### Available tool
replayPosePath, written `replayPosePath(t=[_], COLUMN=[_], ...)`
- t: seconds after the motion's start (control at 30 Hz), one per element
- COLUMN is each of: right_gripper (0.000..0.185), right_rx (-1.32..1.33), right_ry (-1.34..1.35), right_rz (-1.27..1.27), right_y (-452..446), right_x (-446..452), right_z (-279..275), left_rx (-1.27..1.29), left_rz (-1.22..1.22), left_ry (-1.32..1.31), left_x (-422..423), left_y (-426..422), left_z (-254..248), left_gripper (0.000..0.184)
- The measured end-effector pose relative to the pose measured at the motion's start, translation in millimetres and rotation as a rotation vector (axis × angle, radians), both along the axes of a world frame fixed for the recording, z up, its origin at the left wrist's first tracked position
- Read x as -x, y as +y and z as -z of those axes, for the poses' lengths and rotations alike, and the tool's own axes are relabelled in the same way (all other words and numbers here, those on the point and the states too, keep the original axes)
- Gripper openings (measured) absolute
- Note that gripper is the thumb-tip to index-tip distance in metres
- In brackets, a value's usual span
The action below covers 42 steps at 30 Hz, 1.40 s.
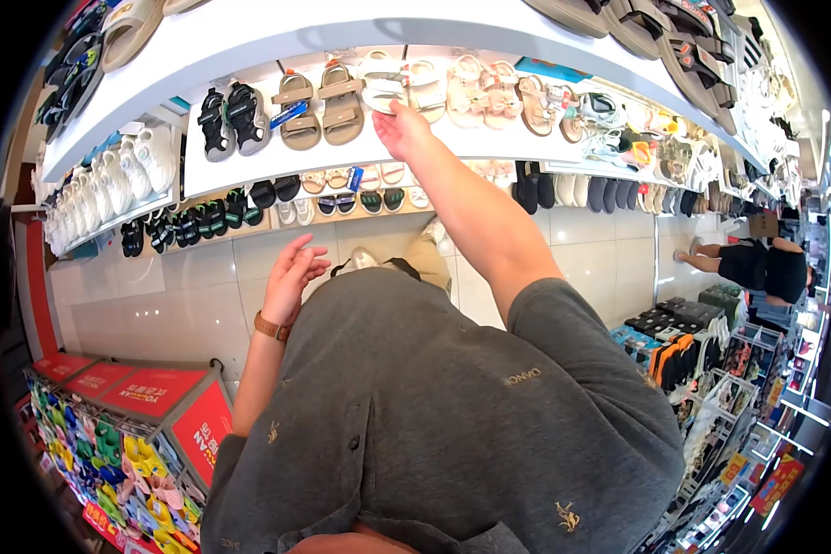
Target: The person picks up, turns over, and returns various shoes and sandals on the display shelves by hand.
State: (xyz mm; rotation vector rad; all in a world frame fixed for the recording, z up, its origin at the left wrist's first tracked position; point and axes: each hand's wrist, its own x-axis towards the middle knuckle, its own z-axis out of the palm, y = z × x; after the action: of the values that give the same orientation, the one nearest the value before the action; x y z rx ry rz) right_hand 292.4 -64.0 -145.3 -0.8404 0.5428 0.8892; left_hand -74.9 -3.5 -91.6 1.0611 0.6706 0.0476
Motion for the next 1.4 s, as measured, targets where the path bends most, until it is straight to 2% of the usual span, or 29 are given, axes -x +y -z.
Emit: replayPosePath(t=[0.2,0.3,0.33,0.4,0.47,0.5,0.6,0.63,0.73,0.97,1.07,1.17,1.27,1.4], right_gripper=[0.026,0.023,0.024,0.025,0.022,0.023,0.026,0.027,0.030,0.034,0.036,0.037,0.037,0.036], right_rx=[0.005,0.142,0.191,0.283,0.293,0.282,0.275,0.270,0.275,0.312,0.341,0.417,0.464,0.541], right_ry=[-0.096,-0.319,-0.376,-0.484,-0.575,-0.612,-0.674,-0.673,-0.670,-0.697,-0.777,-1.034,-1.030,-1.121], right_rz=[-0.179,-0.340,-0.393,-0.501,-0.573,-0.600,-0.620,-0.614,-0.618,-0.680,-0.708,-0.720,-0.718,-0.768], right_y=[-74.0,-107.7,-115.3,-130.2,-136.1,-135.7,-130.5,-128.4,-127.6,-123.2,-117.9,-114.0,-105.4,-103.9], right_x=[67.1,108.5,113.9,126.2,137.8,143.5,156.3,158.4,160.0,159.2,161.9,164.0,170.5,171.6], right_z=[-24.3,-48.6,-46.8,-42.0,-48.8,-55.0,-72.1,-76.7,-77.0,-76.5,-77.8,-68.8,-92.0,-94.8], left_rx=[-0.055,-0.274,-0.339,-0.724,-0.852,-0.823,-0.879,-1.012,-0.970,-1.099,-1.111,-1.116,-1.143,-1.136], left_rz=[0.037,-0.011,-0.014,0.032,0.115,0.156,0.264,0.304,0.318,0.337,0.361,0.400,0.374,0.332], left_ry=[-0.012,-0.129,-0.155,-0.224,-0.250,-0.238,-0.315,-0.311,-0.268,-0.363,-0.340,-0.326,-0.335,-0.340], left_x=[-9.6,-24.6,-31.7,-42.7,-55.1,-58.9,-67.2,-68.2,-66.7,-54.8,-49.6,-44.4,-40.9,-39.6], left_y=[7.7,13.2,15.9,25.8,31.4,31.9,29.8,28.7,27.4,22.3,21.8,22.8,23.5,23.9], left_z=[10.9,3.1,-5.6,-7.4,-27.2,-29.3,-28.6,-34.7,-28.8,-42.5,-49.2,-54.3,-55.0,-49.0], left_gripper=[0.040,0.040,0.047,0.059,0.072,0.077,0.080,0.081,0.081,0.072,0.067,0.063,0.059,0.053])
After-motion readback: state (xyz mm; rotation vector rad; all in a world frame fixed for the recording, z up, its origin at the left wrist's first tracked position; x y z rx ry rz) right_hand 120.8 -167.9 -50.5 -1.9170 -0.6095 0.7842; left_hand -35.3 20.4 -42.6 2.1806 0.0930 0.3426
